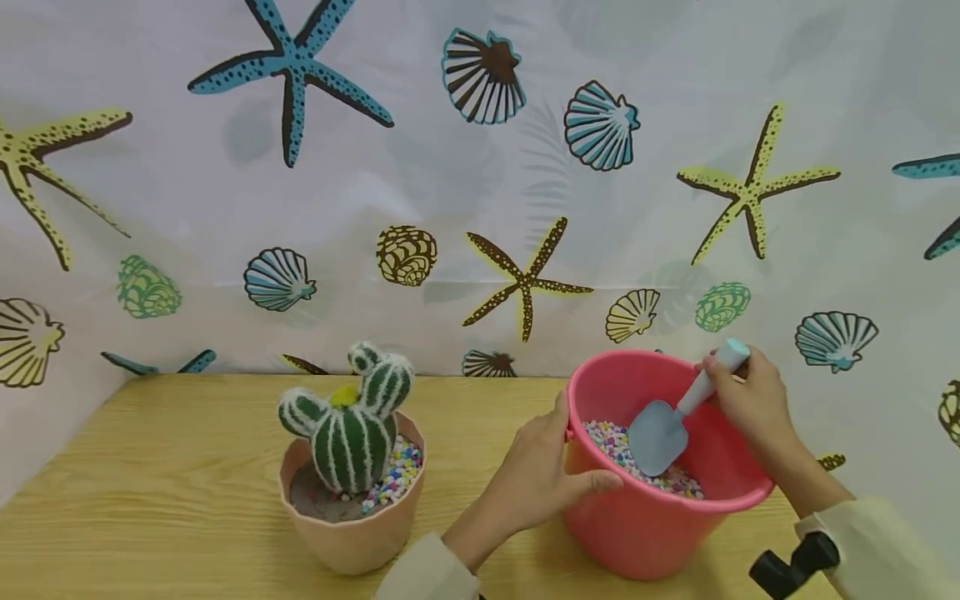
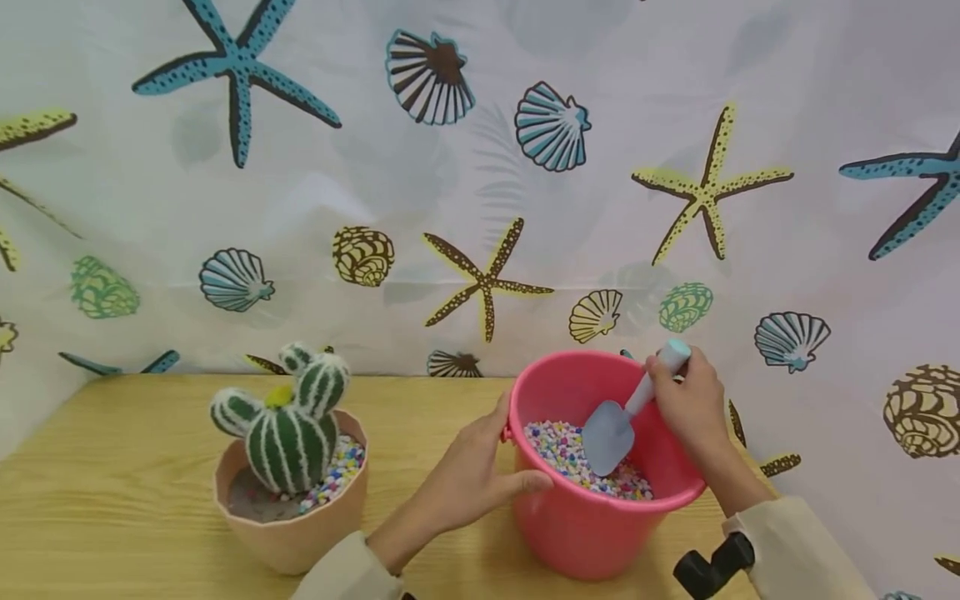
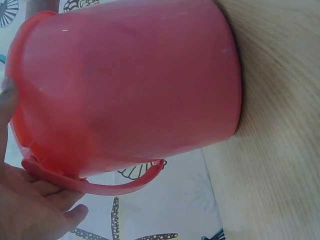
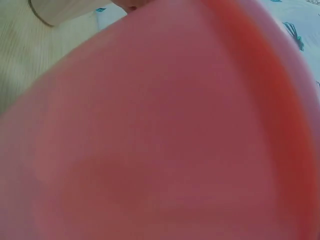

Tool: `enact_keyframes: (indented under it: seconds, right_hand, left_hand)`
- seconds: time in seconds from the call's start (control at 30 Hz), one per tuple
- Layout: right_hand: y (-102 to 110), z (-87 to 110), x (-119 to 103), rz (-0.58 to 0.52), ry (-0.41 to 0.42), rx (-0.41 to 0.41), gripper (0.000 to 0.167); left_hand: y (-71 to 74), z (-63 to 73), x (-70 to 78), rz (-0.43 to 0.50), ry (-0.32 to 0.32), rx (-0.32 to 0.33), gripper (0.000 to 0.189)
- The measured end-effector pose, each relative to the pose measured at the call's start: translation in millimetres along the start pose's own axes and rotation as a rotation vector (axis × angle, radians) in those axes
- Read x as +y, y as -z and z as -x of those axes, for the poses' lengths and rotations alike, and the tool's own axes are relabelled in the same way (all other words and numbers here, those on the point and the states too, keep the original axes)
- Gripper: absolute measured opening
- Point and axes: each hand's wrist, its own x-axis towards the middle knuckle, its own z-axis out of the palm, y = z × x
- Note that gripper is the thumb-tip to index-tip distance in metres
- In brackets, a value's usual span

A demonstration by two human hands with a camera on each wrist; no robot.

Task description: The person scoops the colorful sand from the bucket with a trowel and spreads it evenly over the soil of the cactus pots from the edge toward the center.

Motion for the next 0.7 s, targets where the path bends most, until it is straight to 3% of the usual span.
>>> enact_keyframes:
  seconds: [0.2, 0.43, 0.7]
  right_hand:
    - [5, -2.8, -1, -0.042, 0.030, -0.012, 0.051]
    - [-1, -7.3, -11, 0.056, 0.054, 0.028, 0.047]
    - [-3, -9.0, -8, 0.102, 0.148, 0.015, 0.047]
  left_hand:
    - [1.2, -0.1, 0.7, 0.000, 0.020, 0.009, 0.103]
    - [-6.6, 3.9, 6.0, -0.030, 0.064, 0.042, 0.105]
    - [-12.3, 7.0, 8.1, -0.039, 0.074, 0.054, 0.109]
